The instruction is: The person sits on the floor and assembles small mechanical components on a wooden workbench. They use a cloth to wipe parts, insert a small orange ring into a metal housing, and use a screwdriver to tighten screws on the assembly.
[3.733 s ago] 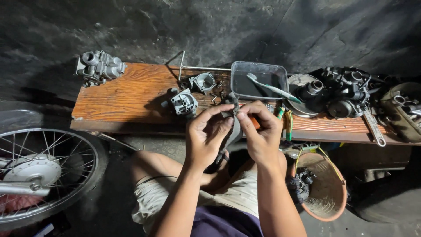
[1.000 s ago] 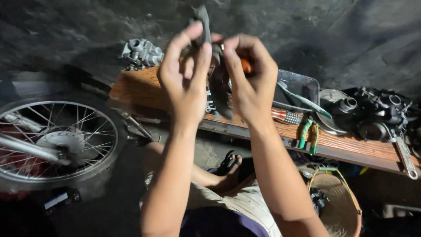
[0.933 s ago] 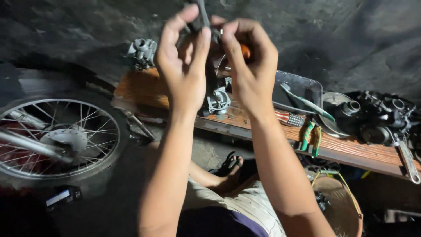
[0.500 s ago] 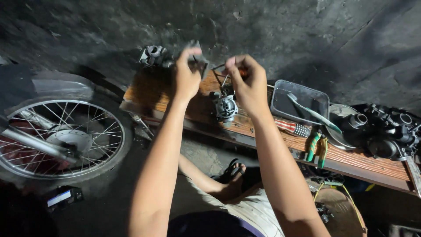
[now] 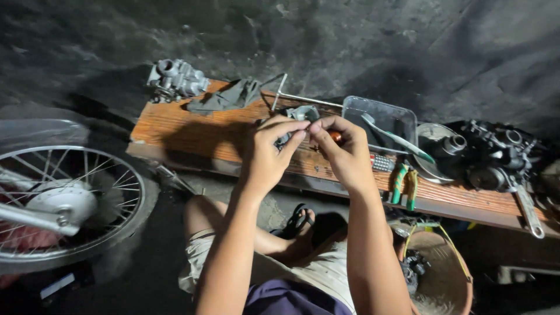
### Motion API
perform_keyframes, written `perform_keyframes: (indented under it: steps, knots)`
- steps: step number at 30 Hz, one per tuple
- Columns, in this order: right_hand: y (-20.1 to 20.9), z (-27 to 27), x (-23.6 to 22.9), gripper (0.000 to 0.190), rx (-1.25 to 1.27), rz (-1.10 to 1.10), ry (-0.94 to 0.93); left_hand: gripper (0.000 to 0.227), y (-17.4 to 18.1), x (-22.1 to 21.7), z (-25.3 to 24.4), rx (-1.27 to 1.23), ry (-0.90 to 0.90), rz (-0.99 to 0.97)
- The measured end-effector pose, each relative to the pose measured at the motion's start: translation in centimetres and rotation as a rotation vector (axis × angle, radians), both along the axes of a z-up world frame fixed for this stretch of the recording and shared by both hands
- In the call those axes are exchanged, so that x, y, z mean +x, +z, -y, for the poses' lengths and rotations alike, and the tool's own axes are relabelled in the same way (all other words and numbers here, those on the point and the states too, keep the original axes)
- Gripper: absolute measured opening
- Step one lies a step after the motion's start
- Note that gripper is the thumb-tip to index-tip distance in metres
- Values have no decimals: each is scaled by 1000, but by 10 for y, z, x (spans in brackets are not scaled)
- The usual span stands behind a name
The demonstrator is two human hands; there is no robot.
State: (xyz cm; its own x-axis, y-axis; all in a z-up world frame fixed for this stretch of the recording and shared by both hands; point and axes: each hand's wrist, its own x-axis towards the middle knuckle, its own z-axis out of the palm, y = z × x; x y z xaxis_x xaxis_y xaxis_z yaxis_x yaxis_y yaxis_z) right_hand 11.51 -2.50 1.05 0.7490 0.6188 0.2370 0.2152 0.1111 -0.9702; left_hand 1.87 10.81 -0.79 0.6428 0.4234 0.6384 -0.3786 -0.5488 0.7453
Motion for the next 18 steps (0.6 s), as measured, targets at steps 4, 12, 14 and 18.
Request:
perform_keyframes:
  steps: [4, 12, 14, 18]
  knots:
    - [5, 29, -3, 10, -4, -13, -37, 19, 3, 1, 31, -34, 24, 34]
    - [-4, 70, 4, 10, -82, 84, -85, 10, 4, 5, 56, 33, -68, 152]
    - [-18, 70, 4, 25, 71, -90, -41, 7, 7, 6, 66, -32, -57, 174]
    - [0, 75, -10, 74, 393, -442, 69, 3, 5, 7, 81, -175, -26, 199]
